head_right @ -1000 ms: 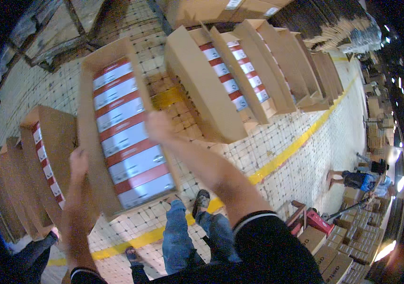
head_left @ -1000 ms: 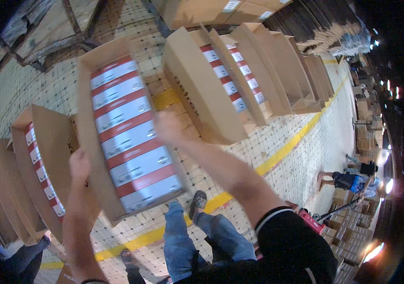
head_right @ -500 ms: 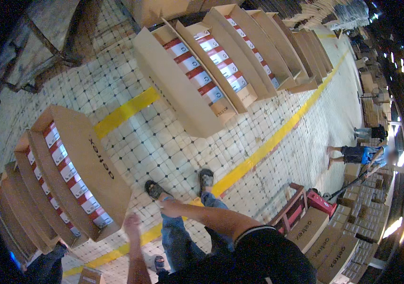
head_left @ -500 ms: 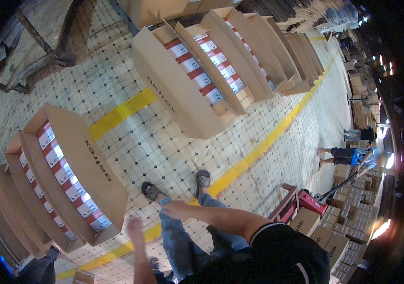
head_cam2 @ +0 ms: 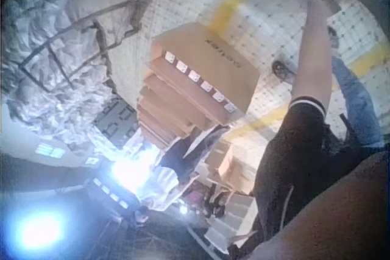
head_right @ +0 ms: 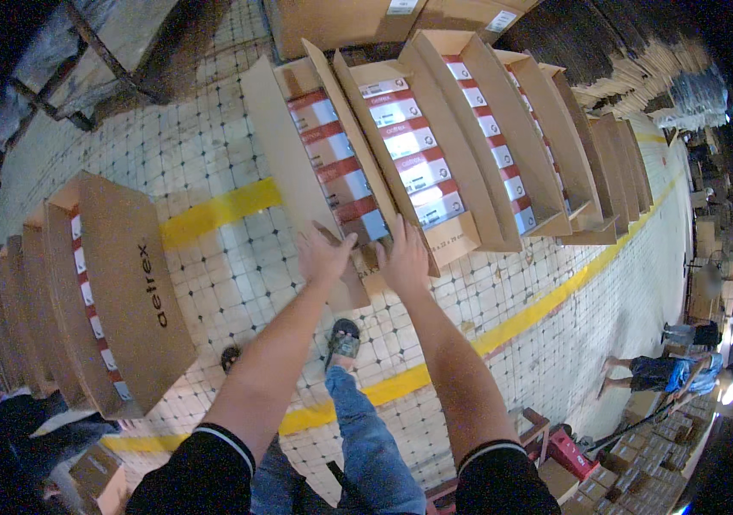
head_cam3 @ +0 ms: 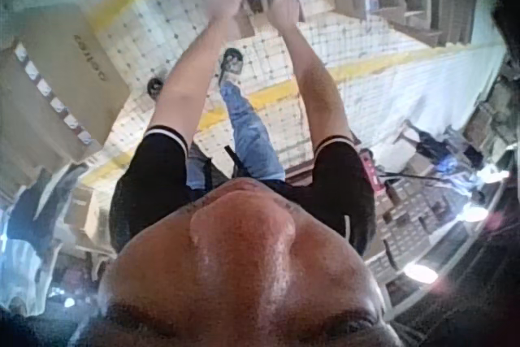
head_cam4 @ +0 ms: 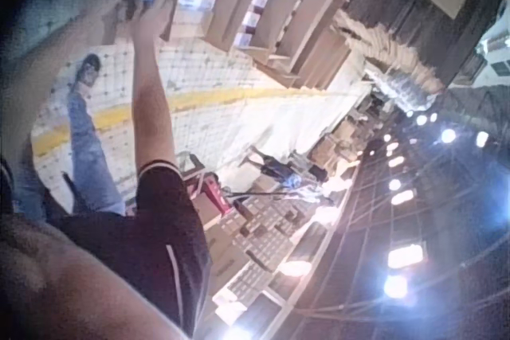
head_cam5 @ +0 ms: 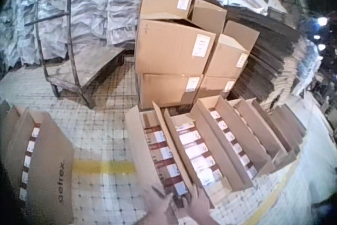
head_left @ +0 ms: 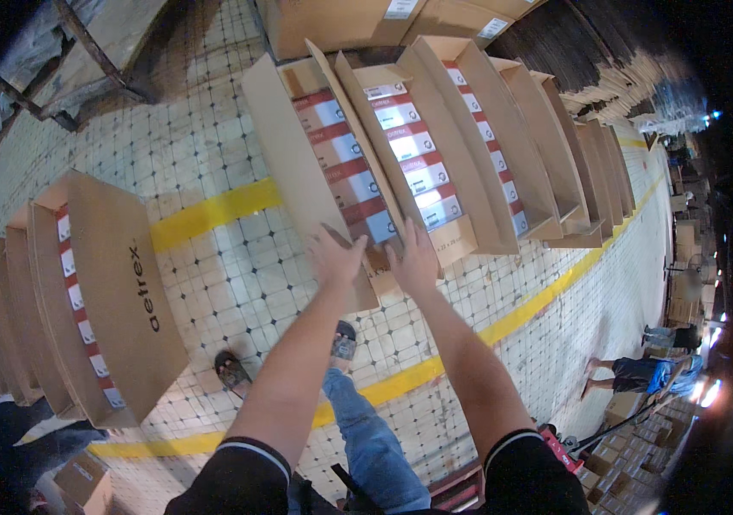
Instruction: The person repeatedly opens and closes large cardboard boxes containing smaller shoe boxes labeled 'aetrex'. They handle the boxes by opening the flaps, briefly revealing the contents, and then closing them again in a repetitive cycle.
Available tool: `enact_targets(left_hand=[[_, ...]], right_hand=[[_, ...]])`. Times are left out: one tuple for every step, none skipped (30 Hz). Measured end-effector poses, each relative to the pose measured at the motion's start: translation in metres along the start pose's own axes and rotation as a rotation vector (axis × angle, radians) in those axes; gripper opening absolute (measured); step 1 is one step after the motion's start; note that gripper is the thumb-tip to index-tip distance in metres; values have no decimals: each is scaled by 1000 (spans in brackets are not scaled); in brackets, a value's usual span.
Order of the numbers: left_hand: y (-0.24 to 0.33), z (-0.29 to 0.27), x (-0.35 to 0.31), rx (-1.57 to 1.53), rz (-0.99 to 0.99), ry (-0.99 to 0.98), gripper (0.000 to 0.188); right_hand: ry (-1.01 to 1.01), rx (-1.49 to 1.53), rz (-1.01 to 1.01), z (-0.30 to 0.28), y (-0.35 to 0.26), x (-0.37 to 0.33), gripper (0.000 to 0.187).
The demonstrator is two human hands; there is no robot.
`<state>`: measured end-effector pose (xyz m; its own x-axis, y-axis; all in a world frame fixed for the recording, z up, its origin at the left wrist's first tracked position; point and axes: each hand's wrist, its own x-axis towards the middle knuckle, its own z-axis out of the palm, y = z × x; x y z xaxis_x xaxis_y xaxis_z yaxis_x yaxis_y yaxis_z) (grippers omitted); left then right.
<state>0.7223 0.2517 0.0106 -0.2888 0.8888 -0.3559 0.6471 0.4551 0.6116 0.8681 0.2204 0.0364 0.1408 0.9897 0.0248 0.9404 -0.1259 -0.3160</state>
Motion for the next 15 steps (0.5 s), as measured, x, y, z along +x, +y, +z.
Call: enact_targets(left_hand=[[-3, 2, 16, 9, -36, -114, 80], [-9, 0, 28, 31, -86, -200, 77], [-19, -6, 37, 27, -83, -194, 65], [-28, -16, 46, 32, -88, -155, 53], [-37, -28, 47, 18, -81, -154, 42], [-48, -42, 47, 49, -75, -118, 40], [-54, -53, 48, 53, -44, -113, 37], [-57, -61, 49, 86, -49, -62, 35], [-59, -65, 50, 40, -10, -72, 34], [-59, -65, 51, 26, -12, -34, 34], [-61, -64, 54, -3, -12, -25, 33], [-62, -60, 59, 18, 64, -67, 35], [-68, -59, 62, 41, 24, -73, 35], [-74, -60, 70, 8, 46, -65, 35], [-80, -61, 78, -17, 35, -75, 35]], right_hand=[[-101, 30, 64, 1, 4, 20, 51], [-254, 45, 183, 4, 8, 36, 49], [-411, 90, 272, 9, 10, 47, 47], [-376, 77, 325, 14, 12, 56, 46], [-348, 92, 356, 21, 13, 60, 46], [-232, 98, 354, 30, 10, 62, 46], [-202, 76, 220, 41, 5, 61, 48], [-76, 39, 53, 52, -3, 59, 49], [-12, -26, -84, 60, -9, 59, 51], [66, -56, -43, 66, -14, 61, 50], [69, -109, 38, 69, -18, 61, 48], [49, -162, 136, 68, -18, 62, 47], [-77, -236, 274, 66, -20, 61, 47], [-86, -247, 297, 59, -15, 66, 41], [-189, -296, 373, 52, -10, 68, 37]])
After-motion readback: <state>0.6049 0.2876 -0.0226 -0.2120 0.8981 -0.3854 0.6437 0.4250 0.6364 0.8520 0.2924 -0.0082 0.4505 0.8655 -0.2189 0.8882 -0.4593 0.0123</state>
